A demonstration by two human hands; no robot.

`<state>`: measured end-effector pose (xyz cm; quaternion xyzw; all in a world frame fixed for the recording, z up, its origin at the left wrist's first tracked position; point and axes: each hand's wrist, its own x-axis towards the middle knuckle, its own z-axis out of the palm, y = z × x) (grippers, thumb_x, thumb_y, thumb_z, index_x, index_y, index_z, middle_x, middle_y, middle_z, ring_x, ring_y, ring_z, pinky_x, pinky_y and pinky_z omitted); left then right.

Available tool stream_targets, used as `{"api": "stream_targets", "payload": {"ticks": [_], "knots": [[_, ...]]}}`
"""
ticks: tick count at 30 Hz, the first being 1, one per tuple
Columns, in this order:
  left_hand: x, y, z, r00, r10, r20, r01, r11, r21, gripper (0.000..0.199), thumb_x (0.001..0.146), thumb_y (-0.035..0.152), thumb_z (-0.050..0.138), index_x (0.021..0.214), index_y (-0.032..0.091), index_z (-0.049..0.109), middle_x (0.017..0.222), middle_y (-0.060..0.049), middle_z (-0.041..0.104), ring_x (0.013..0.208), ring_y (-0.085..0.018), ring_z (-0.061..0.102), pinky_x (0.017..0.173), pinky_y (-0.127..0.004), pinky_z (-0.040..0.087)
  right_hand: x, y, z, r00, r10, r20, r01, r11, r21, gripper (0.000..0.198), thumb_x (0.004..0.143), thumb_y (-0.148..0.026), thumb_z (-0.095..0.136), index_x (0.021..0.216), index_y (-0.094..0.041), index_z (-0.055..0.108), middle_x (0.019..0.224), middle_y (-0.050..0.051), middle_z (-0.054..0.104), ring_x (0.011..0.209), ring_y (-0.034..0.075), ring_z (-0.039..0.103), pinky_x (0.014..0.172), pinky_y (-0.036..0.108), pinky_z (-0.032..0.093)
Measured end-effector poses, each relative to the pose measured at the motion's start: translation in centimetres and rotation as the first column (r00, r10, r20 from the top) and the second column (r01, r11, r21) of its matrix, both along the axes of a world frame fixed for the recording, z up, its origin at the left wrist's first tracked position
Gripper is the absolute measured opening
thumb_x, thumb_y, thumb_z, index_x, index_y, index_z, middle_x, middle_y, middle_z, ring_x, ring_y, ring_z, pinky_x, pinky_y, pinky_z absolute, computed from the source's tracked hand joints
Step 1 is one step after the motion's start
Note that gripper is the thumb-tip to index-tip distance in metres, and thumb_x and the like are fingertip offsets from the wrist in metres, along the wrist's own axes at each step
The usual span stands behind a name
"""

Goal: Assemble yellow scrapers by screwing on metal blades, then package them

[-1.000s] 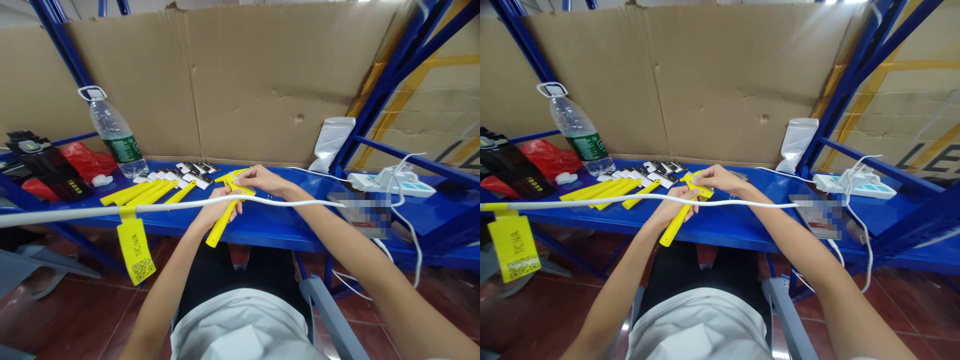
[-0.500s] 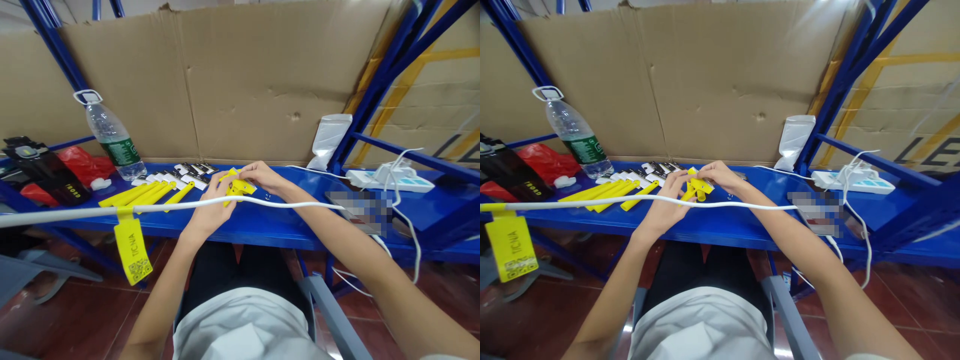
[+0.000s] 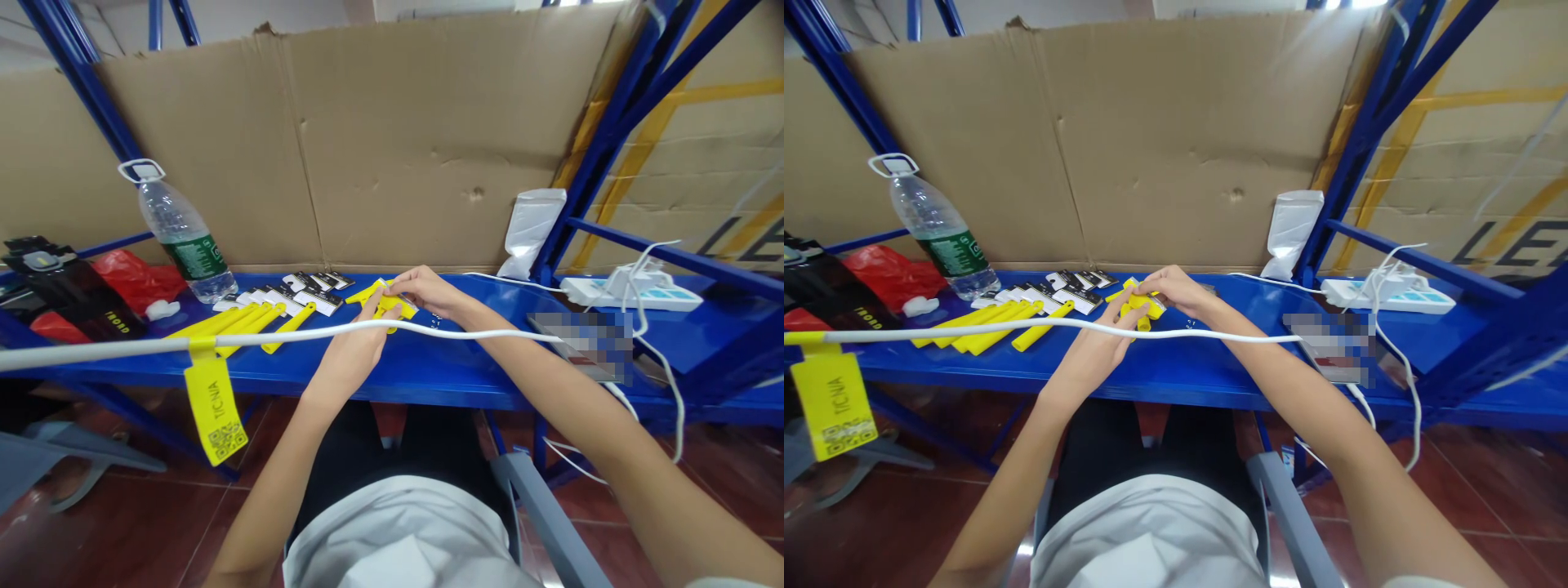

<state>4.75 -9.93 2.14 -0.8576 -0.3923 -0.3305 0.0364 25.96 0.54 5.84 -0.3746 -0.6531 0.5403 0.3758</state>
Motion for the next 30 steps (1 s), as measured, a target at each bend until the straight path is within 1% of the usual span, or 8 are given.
{"api": "stream_targets", "payload": {"ticks": [5,7,9,12,17,22,25,30], "knots": [[-0.2,0.4,0.0,0.971,-0.059,0.233,0.066,0.997,-0.025,0.044,0.111,0.016,0.054,0.15,0.026,0.069,0.175,-0.017,0.055,0.152,-0.036,0.065,0.125,-0.054,0.056,0.3,-0.5,0.9,0.993,0.035,-0.115,-0.034,0.999,0.013,0.034,0.079,-0.05,0.097,0.083,-0.019,0.083,0.086,0.007,0.084,0.074,0.017,0.075,0.07,0.028,0.061],[-0.4,0.6,0.1,0.903,-0.088,0.42,0.128,0.99,-0.067,0.037,0.111,0.024,0.06,0.147,0.025,0.07,0.168,-0.018,0.061,0.14,-0.033,0.073,0.114,-0.047,0.065,0.6,-0.7,1.7,0.991,0.068,-0.114,-0.063,0.997,0.051,0.041,0.085,-0.057,0.093,0.094,-0.018,0.083,0.1,0.01,0.087,0.081,0.02,0.08,0.075,0.03,0.064],[-0.4,0.7,0.4,0.778,-0.111,0.619,0.231,0.966,-0.117,0.035,0.11,0.033,0.067,0.144,0.026,0.068,0.158,-0.017,0.066,0.111,-0.026,0.082,0.085,-0.035,0.072,1.3,-0.7,2.5,0.998,0.054,-0.03,-0.049,0.987,0.153,0.042,0.093,-0.059,0.086,0.102,-0.019,0.081,0.113,0.014,0.087,0.09,0.022,0.083,0.077,0.031,0.066],[-0.4,0.7,1.0,0.502,-0.124,0.856,0.431,0.894,-0.123,0.038,0.101,0.042,0.083,0.13,0.025,0.065,0.134,-0.009,0.073,0.067,-0.012,0.075,0.052,-0.024,0.061,3.1,-0.9,3.4,0.961,-0.074,0.267,-0.036,0.922,0.387,0.029,0.102,-0.047,0.077,0.11,-0.019,0.079,0.114,0.013,0.087,0.096,0.024,0.083,0.081,0.033,0.064],[-0.8,0.5,1.9,0.14,-0.026,0.99,0.717,0.692,-0.083,0.048,0.092,0.038,0.093,0.124,0.027,0.058,0.099,0.002,0.071,0.05,-0.008,0.06,0.04,-0.019,0.05,6.6,-3.1,2.4,0.622,-0.359,0.696,-0.14,0.824,0.549,0.011,0.098,-0.023,0.072,0.098,-0.021,0.083,0.099,0.007,0.086,0.096,0.027,0.08,0.087,0.034,0.056],[-1.0,0.5,2.0,-0.099,0.065,0.993,0.835,0.548,0.048,0.043,0.091,0.026,0.09,0.122,0.027,0.061,0.098,0.001,0.071,0.046,-0.003,0.045,0.032,-0.013,0.033,7.9,-5.9,-0.8,0.569,-0.344,0.747,-0.125,0.862,0.492,0.015,0.091,-0.013,0.072,0.098,-0.023,0.083,0.105,0.008,0.086,0.101,0.028,0.079,0.086,0.033,0.055],[-0.8,0.3,2.1,-0.158,0.142,0.977,0.857,0.511,0.064,0.041,0.087,0.019,0.089,0.116,0.026,0.061,0.102,0.0,0.07,0.047,-0.002,0.043,0.031,-0.01,0.027,8.0,-6.5,-2.4,0.585,-0.357,0.728,-0.071,0.872,0.485,0.011,0.093,-0.014,0.072,0.096,-0.021,0.08,0.102,0.009,0.083,0.094,0.026,0.077,0.083,0.034,0.053],[-0.7,0.0,1.9,-0.127,0.185,0.974,0.857,0.515,0.014,0.038,0.087,0.015,0.086,0.115,0.025,0.062,0.093,0.003,0.066,0.048,-0.003,0.045,0.031,-0.01,0.025,8.3,-7.0,-4.0,0.579,-0.443,0.685,-0.02,0.832,0.554,0.023,0.098,-0.008,0.064,0.102,-0.02,0.082,0.11,0.011,0.081,0.105,0.029,0.075,0.095,0.038,0.054]]}}
